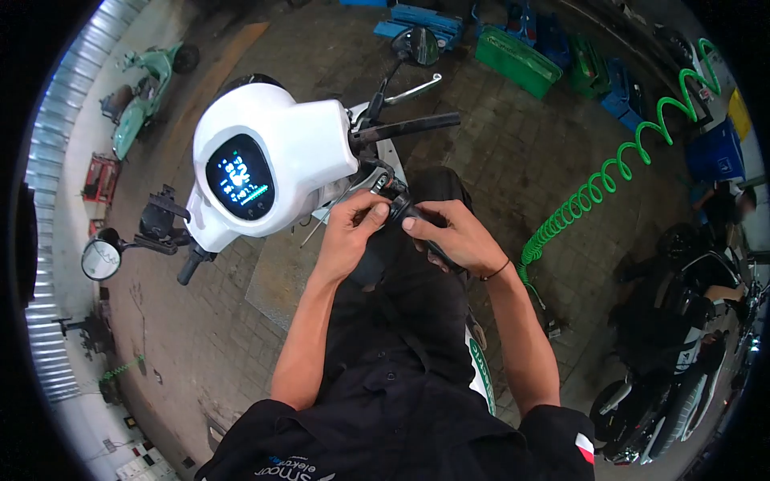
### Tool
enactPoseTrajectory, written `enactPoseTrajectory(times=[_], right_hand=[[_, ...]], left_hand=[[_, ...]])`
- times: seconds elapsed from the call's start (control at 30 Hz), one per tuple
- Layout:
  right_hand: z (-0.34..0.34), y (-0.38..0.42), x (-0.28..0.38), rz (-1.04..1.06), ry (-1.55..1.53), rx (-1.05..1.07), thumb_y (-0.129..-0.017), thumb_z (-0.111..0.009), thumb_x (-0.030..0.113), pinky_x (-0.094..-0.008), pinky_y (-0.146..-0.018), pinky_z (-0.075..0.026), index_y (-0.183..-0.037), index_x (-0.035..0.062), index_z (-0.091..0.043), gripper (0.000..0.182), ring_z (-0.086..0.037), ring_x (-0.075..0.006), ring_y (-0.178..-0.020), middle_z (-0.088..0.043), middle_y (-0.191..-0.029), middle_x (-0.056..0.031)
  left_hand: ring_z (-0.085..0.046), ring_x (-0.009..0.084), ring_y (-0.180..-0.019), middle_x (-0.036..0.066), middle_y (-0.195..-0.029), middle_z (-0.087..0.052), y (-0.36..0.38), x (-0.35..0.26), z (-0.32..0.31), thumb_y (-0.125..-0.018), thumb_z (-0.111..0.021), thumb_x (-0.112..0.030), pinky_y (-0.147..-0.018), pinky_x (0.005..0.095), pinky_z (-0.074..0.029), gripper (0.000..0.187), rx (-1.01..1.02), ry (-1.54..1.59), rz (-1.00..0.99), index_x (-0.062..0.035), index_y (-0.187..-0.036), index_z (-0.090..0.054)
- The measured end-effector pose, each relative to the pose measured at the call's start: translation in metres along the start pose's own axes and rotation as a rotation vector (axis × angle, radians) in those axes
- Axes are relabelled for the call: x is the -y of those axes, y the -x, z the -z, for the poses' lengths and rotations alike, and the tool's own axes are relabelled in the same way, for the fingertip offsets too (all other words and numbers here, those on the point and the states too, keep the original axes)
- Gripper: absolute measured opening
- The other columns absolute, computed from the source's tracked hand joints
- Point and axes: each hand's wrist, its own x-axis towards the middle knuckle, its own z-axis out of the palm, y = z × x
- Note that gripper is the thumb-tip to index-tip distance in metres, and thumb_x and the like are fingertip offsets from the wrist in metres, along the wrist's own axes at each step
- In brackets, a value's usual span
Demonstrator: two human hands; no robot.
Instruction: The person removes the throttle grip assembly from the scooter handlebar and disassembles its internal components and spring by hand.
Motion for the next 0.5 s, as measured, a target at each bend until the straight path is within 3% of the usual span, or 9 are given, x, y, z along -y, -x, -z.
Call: enactPoseTrajectory(times=[0.13, 0.2, 0.33, 0.37, 0.4, 0.43, 0.5], right_hand=[[-0.002, 0.001, 0.004, 0.015, 0.043, -0.021, -0.104, -0.069, 0.033, -0.0252, -0.046, -0.042, -0.1, 0.0006, -0.069, 0.033, -0.055, -0.0067, -0.054, -0.06, -0.072, 0.0012], [-0.001, 0.001, 0.008, 0.033, 0.099, -0.006, -0.103, -0.07, 0.032, -0.0257, -0.047, -0.042, -0.098, -0.0001, -0.069, 0.033, -0.054, -0.0068, -0.053, -0.059, -0.071, 0.001], [-0.004, 0.002, 0.014, 0.056, 0.156, -0.03, -0.102, -0.07, 0.031, -0.026, -0.047, -0.042, -0.095, -0.0005, -0.069, 0.033, -0.052, -0.0048, -0.054, -0.057, -0.069, 0.0021], [-0.005, 0.002, 0.015, 0.05, 0.2, -0.072, -0.1, -0.072, 0.029, -0.0295, -0.049, -0.044, -0.096, -0.0019, -0.07, 0.031, -0.053, -0.0097, -0.053, -0.06, -0.067, -0.0023], [-0.006, 0.002, 0.015, 0.04, 0.241, -0.114, -0.099, -0.073, 0.026, -0.033, -0.051, -0.046, -0.098, -0.0034, -0.071, 0.03, -0.055, -0.0147, -0.052, -0.062, -0.066, -0.0067], [-0.007, 0.001, 0.014, 0.04, 0.241, -0.111, -0.099, -0.073, 0.026, -0.033, -0.051, -0.046, -0.098, -0.0034, -0.071, 0.03, -0.055, -0.0147, -0.052, -0.062, -0.066, -0.0067], [-0.007, -0.001, 0.012, 0.358, 0.605, -0.247, -0.093, -0.077, 0.021, -0.0416, -0.06, -0.051, -0.104, -0.005, -0.073, 0.029, -0.062, -0.0343, -0.057, -0.068, -0.071, -0.0215]], left_hand=[[-0.052, 0.0112, -0.084, 0.002, -0.09, -0.06, -0.006, -0.001, 0.001, -0.107, -0.067, -0.022, -0.075, 0.0299, -0.04, 0.029, 0.005, 0.043, -0.014, 0.0058, -0.099, -0.073], [-0.055, 0.0065, -0.085, -0.002, -0.09, -0.065, -0.011, -0.001, 0.003, -0.109, -0.066, -0.022, -0.079, 0.0255, -0.045, 0.028, 0.013, 0.164, 0.13, 0.0039, -0.101, -0.076], [-0.057, 0.006, -0.084, -0.003, -0.091, -0.066, -0.017, 0.001, 0.008, -0.108, -0.069, -0.023, -0.078, 0.025, -0.048, 0.029, 0.084, 0.107, 0.178, 0.0039, -0.1, -0.075], [-0.057, 0.006, -0.084, -0.003, -0.091, -0.066, -0.018, 0.0, 0.004, -0.108, -0.069, -0.023, -0.078, 0.025, -0.048, 0.029, 0.083, 0.106, 0.173, 0.0039, -0.1, -0.075], [-0.048, 0.0054, -0.078, -0.005, -0.081, -0.057, -0.017, 0.001, -0.004, -0.107, -0.071, -0.023, -0.07, 0.0269, -0.039, 0.032, 0.021, 0.135, 0.112, 0.0048, -0.092, -0.072], [-0.039, 0.0047, -0.072, -0.007, -0.07, -0.049, -0.016, 0.002, -0.008, -0.106, -0.072, -0.023, -0.061, 0.0288, -0.03, 0.036, -0.045, 0.164, 0.052, 0.0058, -0.084, -0.07], [-0.039, 0.0046, -0.072, -0.006, -0.071, -0.05, -0.017, 0.002, -0.008, -0.106, -0.072, -0.023, -0.061, 0.0287, -0.031, 0.036, -0.047, 0.181, 0.062, 0.0056, -0.084, -0.07]])
